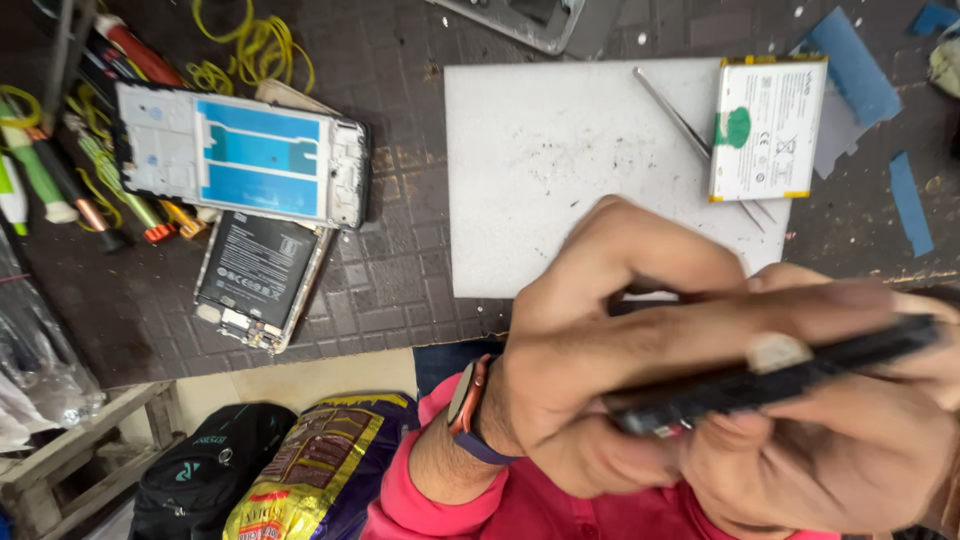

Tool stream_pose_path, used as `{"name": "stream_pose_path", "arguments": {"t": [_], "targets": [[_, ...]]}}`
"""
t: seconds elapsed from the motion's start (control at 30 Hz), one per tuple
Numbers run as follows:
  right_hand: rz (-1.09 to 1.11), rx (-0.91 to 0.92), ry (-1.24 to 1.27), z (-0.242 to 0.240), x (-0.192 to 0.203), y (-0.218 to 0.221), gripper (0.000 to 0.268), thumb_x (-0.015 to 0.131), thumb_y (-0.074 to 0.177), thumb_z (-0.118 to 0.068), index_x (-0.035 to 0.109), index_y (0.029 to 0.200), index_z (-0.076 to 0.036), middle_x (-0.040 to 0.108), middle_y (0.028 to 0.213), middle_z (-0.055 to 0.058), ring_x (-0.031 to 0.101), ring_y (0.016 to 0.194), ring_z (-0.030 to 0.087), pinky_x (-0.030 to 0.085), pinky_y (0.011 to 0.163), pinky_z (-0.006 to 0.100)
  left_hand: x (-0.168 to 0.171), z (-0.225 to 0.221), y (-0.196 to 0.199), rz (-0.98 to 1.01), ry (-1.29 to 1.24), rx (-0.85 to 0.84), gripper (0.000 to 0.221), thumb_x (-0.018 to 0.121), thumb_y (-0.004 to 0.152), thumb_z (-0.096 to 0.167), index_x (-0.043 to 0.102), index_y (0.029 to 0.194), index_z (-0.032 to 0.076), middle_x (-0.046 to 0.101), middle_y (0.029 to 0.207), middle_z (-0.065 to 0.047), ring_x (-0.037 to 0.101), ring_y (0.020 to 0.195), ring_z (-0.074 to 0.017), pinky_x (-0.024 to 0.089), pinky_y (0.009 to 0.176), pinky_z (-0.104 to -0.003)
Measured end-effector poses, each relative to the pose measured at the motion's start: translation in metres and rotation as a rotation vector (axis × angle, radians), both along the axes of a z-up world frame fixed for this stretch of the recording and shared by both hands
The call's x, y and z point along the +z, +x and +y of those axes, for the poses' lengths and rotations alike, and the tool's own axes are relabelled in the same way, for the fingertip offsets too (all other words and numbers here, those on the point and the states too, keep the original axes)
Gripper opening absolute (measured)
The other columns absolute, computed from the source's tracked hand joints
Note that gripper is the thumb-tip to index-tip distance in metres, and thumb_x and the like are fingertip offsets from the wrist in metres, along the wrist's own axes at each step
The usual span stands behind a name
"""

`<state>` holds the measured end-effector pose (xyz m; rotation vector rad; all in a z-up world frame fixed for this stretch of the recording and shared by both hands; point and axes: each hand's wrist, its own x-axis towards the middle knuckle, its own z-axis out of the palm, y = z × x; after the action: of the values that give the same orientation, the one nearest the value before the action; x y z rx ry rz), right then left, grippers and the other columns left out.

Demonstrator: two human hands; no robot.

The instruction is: The person reassembles a smartphone by connecting ribbon cables, installing a battery, and applying adhesive to the frame. They use tweezers and a plastic spudger to manipulate small components and secure the battery.

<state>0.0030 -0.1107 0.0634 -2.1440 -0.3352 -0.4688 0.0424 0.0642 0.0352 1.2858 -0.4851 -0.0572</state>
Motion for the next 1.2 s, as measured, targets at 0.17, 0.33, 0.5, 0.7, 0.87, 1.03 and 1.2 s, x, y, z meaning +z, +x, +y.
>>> {"name": "stream_pose_path", "arguments": {"t": [0.17, 0.33, 0.5, 0.7, 0.87, 1.03, 1.2], "targets": [[-0.130, -0.171, 0.056, 0.010, -0.018, 0.024, 0.026, 0.076, 0.103, -0.030, 0.062, 0.111, -0.009, 0.056, 0.109, 0.007, 0.055, 0.098, 0.015, 0.051, 0.083, 0.028, 0.012, 0.004, 0.015, -0.013, 0.040, -0.002, 0.061, 0.038, 0.112, 0.060, 0.062, 0.135, 0.009, 0.067, 0.131, -0.014, 0.070, 0.118, -0.0236, 0.060, 0.101, -0.032], [-0.154, -0.246, 0.173, 0.023, -0.038, 0.038, 0.027, 0.076, 0.109, -0.031, 0.061, 0.117, -0.009, 0.053, 0.114, 0.008, 0.054, 0.106, 0.015, 0.055, 0.089, 0.030, 0.008, 0.002, 0.040, -0.028, 0.056, 0.004, 0.055, 0.044, 0.114, 0.057, 0.066, 0.132, 0.010, 0.069, 0.127, -0.009, 0.069, 0.115, -0.0189, 0.059, 0.100, -0.028], [-0.091, -0.275, 0.217, 0.027, -0.043, 0.033, 0.031, 0.077, 0.110, -0.033, 0.060, 0.120, -0.010, 0.052, 0.118, 0.006, 0.055, 0.104, 0.013, 0.055, 0.090, 0.030, 0.002, 0.002, 0.039, 0.033, 0.017, 0.014, 0.051, 0.048, 0.116, 0.054, 0.067, 0.130, 0.010, 0.071, 0.127, -0.007, 0.068, 0.117, -0.0179, 0.058, 0.102, -0.028], [-0.109, -0.279, 0.238, 0.028, -0.048, 0.035, 0.031, 0.078, 0.111, -0.034, 0.060, 0.118, -0.010, 0.054, 0.114, 0.004, 0.057, 0.104, 0.014, 0.056, 0.089, 0.029, 0.004, 0.003, 0.041, 0.038, 0.035, 0.021, 0.027, 0.059, 0.112, 0.019, 0.066, 0.133, 0.003, 0.073, 0.125, -0.012, 0.075, 0.120, -0.0235, 0.061, 0.105, -0.031], [-0.131, -0.293, 0.236, 0.028, -0.052, 0.036, 0.039, 0.079, 0.107, -0.041, 0.059, 0.117, -0.009, 0.054, 0.116, 0.004, 0.057, 0.106, 0.014, 0.056, 0.088, 0.030, 0.007, -0.001, 0.041, -0.022, 0.111, 0.068, 0.026, 0.067, 0.098, -0.002, 0.068, 0.124, 0.000, 0.075, 0.119, -0.013, 0.077, 0.113, -0.0246, 0.064, 0.103, -0.033], [-0.125, -0.292, 0.191, 0.024, -0.050, 0.033, 0.045, 0.081, 0.105, -0.045, 0.059, 0.119, -0.009, 0.050, 0.116, 0.005, 0.059, 0.106, 0.012, 0.056, 0.085, 0.029, 0.007, -0.002, 0.046, -0.033, 0.084, 0.038, 0.028, 0.067, 0.092, -0.008, 0.069, 0.118, 0.000, 0.074, 0.120, -0.013, 0.075, 0.114, -0.0254, 0.062, 0.105, -0.035], [-0.142, -0.286, 0.125, 0.019, -0.051, 0.033, 0.046, 0.078, 0.103, -0.049, 0.057, 0.117, -0.010, 0.049, 0.115, 0.006, 0.058, 0.105, 0.012, 0.056, 0.082, 0.028, 0.005, -0.002, 0.047, -0.059, 0.098, 0.043, 0.035, 0.059, 0.085, -0.015, 0.070, 0.115, -0.001, 0.075, 0.118, -0.014, 0.075, 0.113, -0.0262, 0.063, 0.105, -0.036]]}}
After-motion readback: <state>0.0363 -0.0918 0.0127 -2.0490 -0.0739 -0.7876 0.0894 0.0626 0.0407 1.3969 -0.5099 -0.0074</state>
